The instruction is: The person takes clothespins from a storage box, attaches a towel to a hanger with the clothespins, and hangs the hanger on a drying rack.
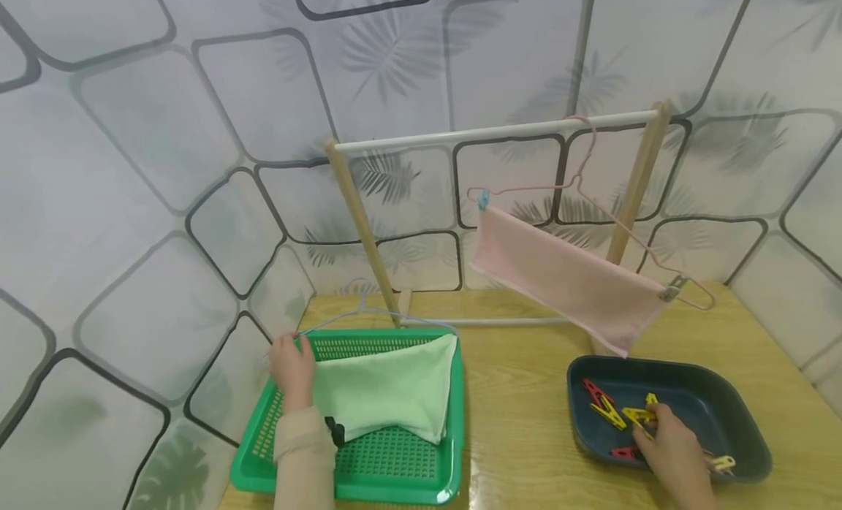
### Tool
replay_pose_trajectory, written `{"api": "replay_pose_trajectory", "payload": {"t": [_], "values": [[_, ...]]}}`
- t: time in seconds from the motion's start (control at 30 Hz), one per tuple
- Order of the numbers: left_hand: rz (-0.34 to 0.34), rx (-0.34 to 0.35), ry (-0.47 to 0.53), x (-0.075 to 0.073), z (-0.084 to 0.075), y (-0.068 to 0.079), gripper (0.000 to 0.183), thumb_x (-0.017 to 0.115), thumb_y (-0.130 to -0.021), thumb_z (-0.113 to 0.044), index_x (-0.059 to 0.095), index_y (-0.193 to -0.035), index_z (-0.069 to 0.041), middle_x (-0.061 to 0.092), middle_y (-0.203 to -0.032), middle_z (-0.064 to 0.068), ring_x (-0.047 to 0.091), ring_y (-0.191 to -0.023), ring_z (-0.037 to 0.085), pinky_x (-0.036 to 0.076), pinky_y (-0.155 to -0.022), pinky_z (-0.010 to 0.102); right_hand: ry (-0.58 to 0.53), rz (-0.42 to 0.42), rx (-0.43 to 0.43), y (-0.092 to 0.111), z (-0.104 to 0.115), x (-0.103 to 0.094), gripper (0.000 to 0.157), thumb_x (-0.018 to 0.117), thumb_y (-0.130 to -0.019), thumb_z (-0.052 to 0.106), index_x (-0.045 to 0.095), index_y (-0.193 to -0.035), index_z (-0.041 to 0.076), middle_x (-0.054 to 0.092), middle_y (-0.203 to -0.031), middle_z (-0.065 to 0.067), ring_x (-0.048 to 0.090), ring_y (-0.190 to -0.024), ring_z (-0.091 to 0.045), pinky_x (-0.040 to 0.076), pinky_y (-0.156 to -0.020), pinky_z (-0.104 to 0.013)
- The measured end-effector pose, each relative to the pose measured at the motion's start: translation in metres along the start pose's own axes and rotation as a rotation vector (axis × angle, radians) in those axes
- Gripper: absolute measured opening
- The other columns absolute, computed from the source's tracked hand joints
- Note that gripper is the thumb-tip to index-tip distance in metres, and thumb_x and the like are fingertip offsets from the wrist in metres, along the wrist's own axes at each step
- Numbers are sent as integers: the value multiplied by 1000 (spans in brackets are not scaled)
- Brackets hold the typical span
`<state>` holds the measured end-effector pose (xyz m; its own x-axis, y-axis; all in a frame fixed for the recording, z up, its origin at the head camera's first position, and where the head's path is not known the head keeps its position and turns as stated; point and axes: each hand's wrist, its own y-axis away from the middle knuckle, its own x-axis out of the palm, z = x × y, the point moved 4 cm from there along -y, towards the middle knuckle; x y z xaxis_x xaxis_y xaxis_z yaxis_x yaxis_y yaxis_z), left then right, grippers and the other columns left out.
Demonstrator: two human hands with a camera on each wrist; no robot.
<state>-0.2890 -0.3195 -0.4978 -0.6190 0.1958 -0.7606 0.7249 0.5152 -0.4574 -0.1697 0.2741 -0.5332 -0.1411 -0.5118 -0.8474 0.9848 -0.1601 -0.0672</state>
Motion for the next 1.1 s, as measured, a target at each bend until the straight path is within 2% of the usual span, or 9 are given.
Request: {"api": "replay_pose_trajectory", "payload": {"t": [0.03, 0.17, 0.2, 0.3, 0.43, 0.57, 0.77, 1.1], "values": [[25, 30, -18, -4, -10, 0, 32, 35, -83, -31, 48, -101, -8, 45, -98, 9, 38, -91, 26, 28, -73, 43, -2, 8, 5, 0, -1, 0, 45, 59, -66, 17, 40, -98, -9, 52, -76, -19, 50, -67, -32, 39, -49, -37], [176, 107, 26, -21, -47, 1, 32, 38, -83, -26, 45, -103, -2, 43, -98, 14, 37, -91, 29, 30, -71, 45, -10, 17, 10, 1, -1, 2, 45, 58, -67, 17, 40, -98, -9, 52, -77, -19, 50, -68, -32, 39, -49, -37], [187, 123, 17, -21, -53, 2, 31, 38, -83, -25, 45, -102, -1, 43, -98, 14, 38, -90, 29, 30, -70, 44, -9, 9, 4, 1, -1, 2, 44, 58, -66, 17, 40, -98, -9, 52, -77, -19, 50, -68, -32, 39, -50, -38], [276, 164, 41, -22, -67, 3, 32, 40, -83, -23, 44, -103, 2, 43, -99, 16, 38, -90, 31, 31, -72, 44, -8, -8, -12, 1, -1, 3, 43, 58, -66, 16, 41, -97, -8, 52, -77, -18, 50, -68, -32, 39, -51, -38], [375, 195, -10, -13, -71, 6, 36, 39, -83, -25, 43, -106, 3, 43, -102, 18, 40, -91, 32, 30, -74, 44, -8, -16, -15, 2, 0, 4, 42, 58, -65, 15, 42, -97, -8, 53, -77, -17, 50, -68, -31, 39, -51, -39], [449, 176, -55, -4, -71, 8, 39, 37, -83, -27, 40, -110, 2, 40, -108, 18, 36, -96, 34, 24, -77, 49, -6, -17, -8, 2, -1, 4, 42, 58, -65, 14, 42, -97, -7, 53, -76, -17, 50, -67, -31, 39, -51, -40], [492, 166, -104, 1, -75, 5, 40, 39, -83, -27, 38, -110, 2, 36, -111, 19, 33, -100, 34, 17, -78, 55, -9, -10, 7, 1, -2, 4, 43, 58, -65, 15, 42, -98, -7, 53, -77, -16, 50, -68, -31, 39, -50, -39], [576, 149, -143, 4, -81, -3, 42, 42, -82, -28, 38, -112, 1, 37, -111, 22, 30, -100, 37, 19, -76, 56, -13, -22, 6, 1, -4, 2, 43, 58, -65, 15, 42, -98, -7, 53, -77, -16, 51, -68, -30, 39, -50, -39]]}}
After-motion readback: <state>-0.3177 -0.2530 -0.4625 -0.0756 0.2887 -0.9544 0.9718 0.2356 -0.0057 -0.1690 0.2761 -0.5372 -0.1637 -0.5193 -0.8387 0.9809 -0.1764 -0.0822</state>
